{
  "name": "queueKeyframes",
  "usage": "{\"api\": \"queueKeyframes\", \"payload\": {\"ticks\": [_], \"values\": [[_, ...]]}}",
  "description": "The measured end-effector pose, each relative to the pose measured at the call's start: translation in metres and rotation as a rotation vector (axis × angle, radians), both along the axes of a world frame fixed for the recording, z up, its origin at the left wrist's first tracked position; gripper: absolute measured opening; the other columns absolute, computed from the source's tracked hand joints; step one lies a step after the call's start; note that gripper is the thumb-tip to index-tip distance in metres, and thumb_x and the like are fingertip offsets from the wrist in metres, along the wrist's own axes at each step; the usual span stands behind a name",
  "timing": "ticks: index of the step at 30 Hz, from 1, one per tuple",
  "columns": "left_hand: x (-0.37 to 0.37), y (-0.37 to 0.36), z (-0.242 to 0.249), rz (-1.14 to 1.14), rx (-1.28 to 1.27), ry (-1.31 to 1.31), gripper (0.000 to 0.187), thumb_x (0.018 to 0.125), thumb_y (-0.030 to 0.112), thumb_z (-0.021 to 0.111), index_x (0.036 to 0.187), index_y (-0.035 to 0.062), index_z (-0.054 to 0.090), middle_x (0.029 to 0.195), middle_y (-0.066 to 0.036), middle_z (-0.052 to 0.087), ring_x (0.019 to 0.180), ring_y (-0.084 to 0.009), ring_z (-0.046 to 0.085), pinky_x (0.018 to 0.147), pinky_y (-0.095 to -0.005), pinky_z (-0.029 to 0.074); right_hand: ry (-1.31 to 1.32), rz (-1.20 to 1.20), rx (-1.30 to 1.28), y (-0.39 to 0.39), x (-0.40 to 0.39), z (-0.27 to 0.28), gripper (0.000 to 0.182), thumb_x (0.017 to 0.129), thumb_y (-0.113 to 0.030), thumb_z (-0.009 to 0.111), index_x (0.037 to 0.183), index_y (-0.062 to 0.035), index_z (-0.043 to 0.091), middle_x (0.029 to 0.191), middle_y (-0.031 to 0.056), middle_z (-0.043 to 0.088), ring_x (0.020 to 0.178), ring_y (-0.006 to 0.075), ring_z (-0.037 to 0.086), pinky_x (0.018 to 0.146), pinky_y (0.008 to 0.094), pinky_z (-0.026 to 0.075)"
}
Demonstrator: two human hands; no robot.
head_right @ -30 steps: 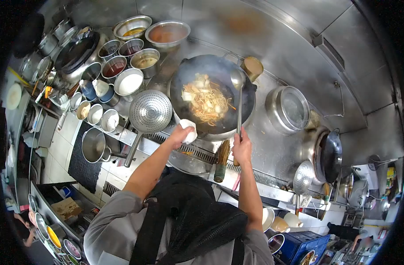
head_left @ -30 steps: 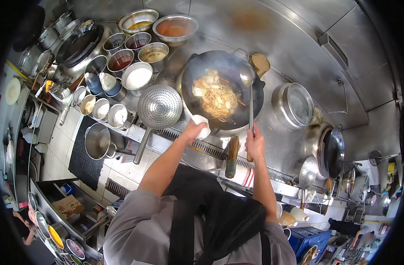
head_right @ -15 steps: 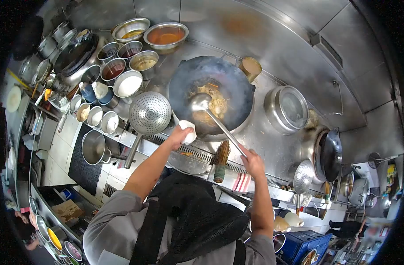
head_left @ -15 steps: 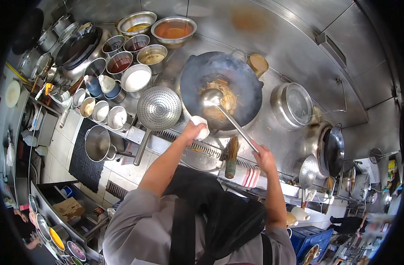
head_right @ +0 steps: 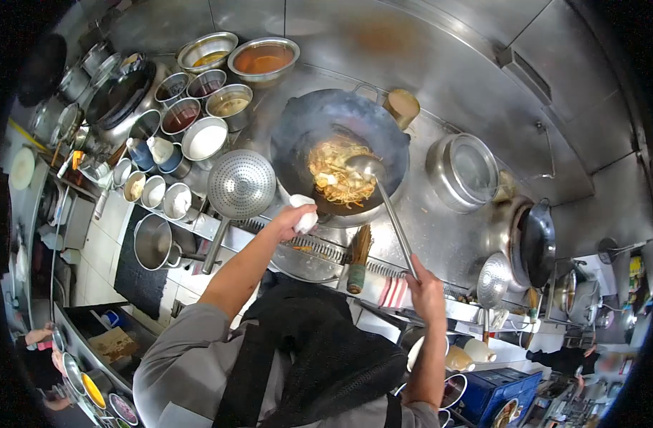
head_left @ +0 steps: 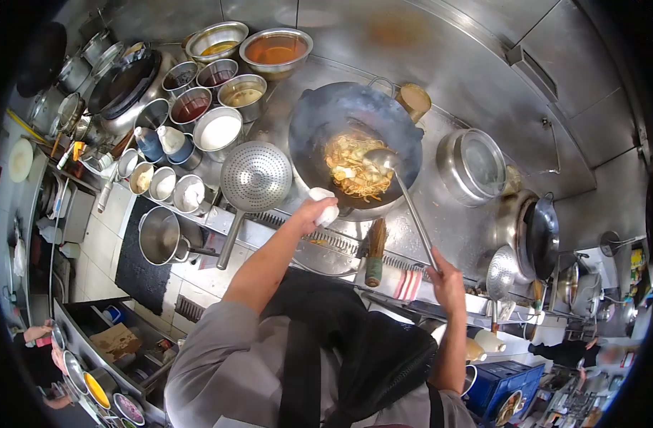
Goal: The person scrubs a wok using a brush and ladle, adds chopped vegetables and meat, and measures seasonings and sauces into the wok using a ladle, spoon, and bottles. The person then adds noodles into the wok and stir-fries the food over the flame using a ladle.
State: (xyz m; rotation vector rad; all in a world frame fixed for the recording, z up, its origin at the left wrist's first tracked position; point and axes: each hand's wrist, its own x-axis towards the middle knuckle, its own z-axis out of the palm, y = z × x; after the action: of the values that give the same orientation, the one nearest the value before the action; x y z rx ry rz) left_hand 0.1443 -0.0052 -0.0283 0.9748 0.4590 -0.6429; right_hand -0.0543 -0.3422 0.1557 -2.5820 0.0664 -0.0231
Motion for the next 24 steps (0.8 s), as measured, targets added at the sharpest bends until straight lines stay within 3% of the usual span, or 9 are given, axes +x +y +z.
{"api": "queueKeyframes", "payload": {"ticks": [2,4,5,8,12,15,16,21,24], "values": [[0.011,-0.004,-0.016,-0.003,-0.034,0.019,0.028,0.085,0.006,0.073,0.11,-0.0006,0.064,0.093,-0.013,0.072,0.074,-0.0248,0.072,0.058,-0.0398,0.057,0.117,0.038,-0.108,0.01,-0.001,0.02,0.053,0.089,-0.008,0.069,0.141,-0.0084,0.06,0.103,0.032,0.069,0.093,0.0463,0.069,0.081,0.0506,0.054],[0.012,-0.005,-0.017,-0.008,-0.053,0.022,0.023,0.084,0.003,0.07,0.106,-0.0019,0.063,0.089,-0.014,0.071,0.068,-0.026,0.071,0.054,-0.0406,0.057,0.093,0.066,-0.164,0.035,0.024,-0.01,0.052,0.091,-0.011,0.068,0.142,-0.0117,0.059,0.104,0.0318,0.069,0.093,0.0468,0.069,0.082,0.0521,0.055],[0.007,-0.003,-0.019,-0.02,-0.027,-0.034,0.028,0.086,0.004,0.067,0.113,-0.0016,0.06,0.098,-0.014,0.071,0.082,-0.0258,0.071,0.065,-0.0389,0.06,0.09,0.082,-0.193,0.044,0.025,-0.024,0.052,0.092,-0.013,0.067,0.143,-0.0133,0.059,0.104,0.0317,0.069,0.093,0.047,0.069,0.082,0.0529,0.055],[-0.031,0.002,0.012,0.043,0.042,-0.185,0.035,0.086,0.003,0.065,0.121,-0.0004,0.058,0.105,-0.014,0.07,0.09,-0.0263,0.071,0.076,-0.0367,0.059,0.113,0.147,-0.238,0.042,0.012,-0.023,0.054,0.093,-0.018,0.066,0.146,-0.0196,0.057,0.104,0.0303,0.069,0.093,0.0471,0.069,0.084,0.0533,0.055],[-0.106,0.008,0.051,0.058,0.154,-0.239,0.054,0.088,0.003,0.064,0.139,-0.0008,0.048,0.122,-0.015,0.066,0.104,-0.0277,0.069,0.089,-0.0418,0.058,0.227,0.135,-0.407,0.022,-0.009,0.057,0.055,0.094,-0.02,0.066,0.147,-0.0247,0.055,0.098,0.024,0.07,0.086,0.0438,0.07,0.079,0.0518,0.057],[-0.082,-0.003,0.03,0.092,0.127,-0.019,0.035,0.093,0.007,0.063,0.127,-0.0008,0.056,0.11,-0.012,0.069,0.094,-0.0242,0.07,0.08,-0.0371,0.059,0.106,0.161,-0.378,0.053,0.018,-0.001,0.055,0.094,-0.022,0.067,0.147,-0.026,0.055,0.094,0.0207,0.069,0.082,0.0425,0.07,0.077,0.0522,0.057],[-0.065,0.0,-0.01,0.024,-0.014,-0.079,0.03,0.093,0.007,0.064,0.121,-0.0001,0.058,0.105,-0.011,0.069,0.091,-0.0226,0.07,0.075,-0.036,0.059,0.045,0.183,-0.344,0.058,0.018,-0.021,0.055,0.094,-0.023,0.067,0.147,-0.0264,0.055,0.093,0.02,0.068,0.082,0.0423,0.069,0.076,0.0524,0.057],[-0.163,0.023,0.043,0.091,0.101,-0.187,0.043,0.092,-0.001,0.06,0.134,0.0007,0.053,0.119,-0.013,0.066,0.104,-0.0264,0.07,0.086,-0.0409,0.06,0.158,0.251,-0.379,0.007,-0.021,0.038,0.054,0.093,-0.023,0.068,0.146,-0.0268,0.057,0.098,0.0207,0.069,0.084,0.0427,0.069,0.075,0.0529,0.057],[-0.141,0.0,-0.001,0.21,0.121,-0.05,0.031,0.092,0.005,0.065,0.122,0.0013,0.058,0.103,-0.01,0.068,0.095,-0.0243,0.07,0.076,-0.0409,0.06,0.131,0.181,-0.394,0.022,-0.001,0.025,0.055,0.092,-0.021,0.069,0.146,-0.0253,0.057,0.096,0.0209,0.069,0.084,0.0439,0.068,0.076,0.0524,0.056]]}}
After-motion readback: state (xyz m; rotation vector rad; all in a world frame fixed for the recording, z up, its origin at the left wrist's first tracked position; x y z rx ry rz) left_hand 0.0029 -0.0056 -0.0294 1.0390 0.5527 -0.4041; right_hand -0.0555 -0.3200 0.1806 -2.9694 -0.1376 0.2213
